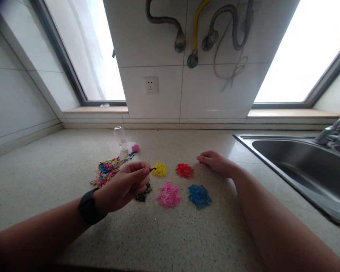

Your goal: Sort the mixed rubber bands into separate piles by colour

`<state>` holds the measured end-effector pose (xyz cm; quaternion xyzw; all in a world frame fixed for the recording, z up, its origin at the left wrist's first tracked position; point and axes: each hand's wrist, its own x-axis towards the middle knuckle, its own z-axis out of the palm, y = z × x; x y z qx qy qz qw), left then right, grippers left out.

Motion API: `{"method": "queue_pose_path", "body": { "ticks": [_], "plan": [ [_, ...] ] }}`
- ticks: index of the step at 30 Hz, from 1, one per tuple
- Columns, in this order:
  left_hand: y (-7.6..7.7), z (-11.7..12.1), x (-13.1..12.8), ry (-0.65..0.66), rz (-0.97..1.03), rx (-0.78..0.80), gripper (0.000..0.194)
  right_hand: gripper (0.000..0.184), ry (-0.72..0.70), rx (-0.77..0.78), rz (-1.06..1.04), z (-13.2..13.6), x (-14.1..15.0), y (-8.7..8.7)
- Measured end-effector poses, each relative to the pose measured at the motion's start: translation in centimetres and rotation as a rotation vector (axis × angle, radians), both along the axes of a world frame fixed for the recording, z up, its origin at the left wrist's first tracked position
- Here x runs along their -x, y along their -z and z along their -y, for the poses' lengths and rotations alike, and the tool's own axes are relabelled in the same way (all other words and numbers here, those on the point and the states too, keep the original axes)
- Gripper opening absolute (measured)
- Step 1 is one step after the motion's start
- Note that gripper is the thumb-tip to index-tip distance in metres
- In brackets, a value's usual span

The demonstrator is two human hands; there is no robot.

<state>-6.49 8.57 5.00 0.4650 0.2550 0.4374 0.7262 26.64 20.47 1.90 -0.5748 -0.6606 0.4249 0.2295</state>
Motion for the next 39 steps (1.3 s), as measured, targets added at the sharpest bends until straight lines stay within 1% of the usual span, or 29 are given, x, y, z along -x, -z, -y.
{"method": "queue_pose_path", "body": {
  "ticks": [3,5,7,11,12,14,17,20,23,25,32,39],
  "plan": [
    [-0.3,-0.3,0.3,-0.025,-0.03,-0.043,0.024,0.05,0.003,0.004,0.0,0.1,0.1,-0.1],
    [-0.8,-0.6,0.8,-0.039,-0.122,-0.094,0.024,0.049,0.008,0.007,0.001,0.1,0.1,-0.2],
    [-1.4,-1.2,1.4,-0.036,-0.291,-0.176,0.025,0.048,0.011,0.007,-0.007,0.2,0.1,-0.2],
    [-2.0,-2.8,3.2,-0.024,-0.779,-0.481,0.031,0.048,0.007,0.006,-0.014,0.1,0.1,-0.1],
    [-1.9,-3.2,3.6,-0.026,-0.867,-0.538,0.03,0.048,0.008,0.007,-0.014,0.1,0.1,-0.1],
    [-1.8,-4.0,4.6,-0.046,-0.97,-0.597,0.028,0.048,0.004,0.001,-0.02,0.1,0.1,0.0],
    [-1.6,-4.7,5.9,-0.073,-1.074,-0.644,0.022,0.049,-0.01,-0.006,-0.015,0.1,0.2,-0.1],
    [-1.6,-4.8,6.6,0.008,-1.159,-0.68,0.016,0.051,-0.003,0.008,0.007,0.1,0.2,-0.1],
    [-1.7,-4.5,6.7,0.078,-1.221,-0.712,0.012,0.052,-0.002,0.007,0.013,0.1,0.1,-0.1],
    [-1.8,-4.2,6.5,0.089,-1.26,-0.726,0.014,0.053,-0.007,0.002,0.02,0.0,0.1,-0.1],
    [-1.4,-3.7,5.9,0.078,-1.34,-0.765,0.032,0.05,0.005,0.005,0.017,-0.2,0.0,0.2],
    [-0.8,-4.0,6.0,0.031,-1.358,-0.787,0.027,0.05,-0.004,0.012,0.03,-0.1,0.0,0.0]
  ]
}}
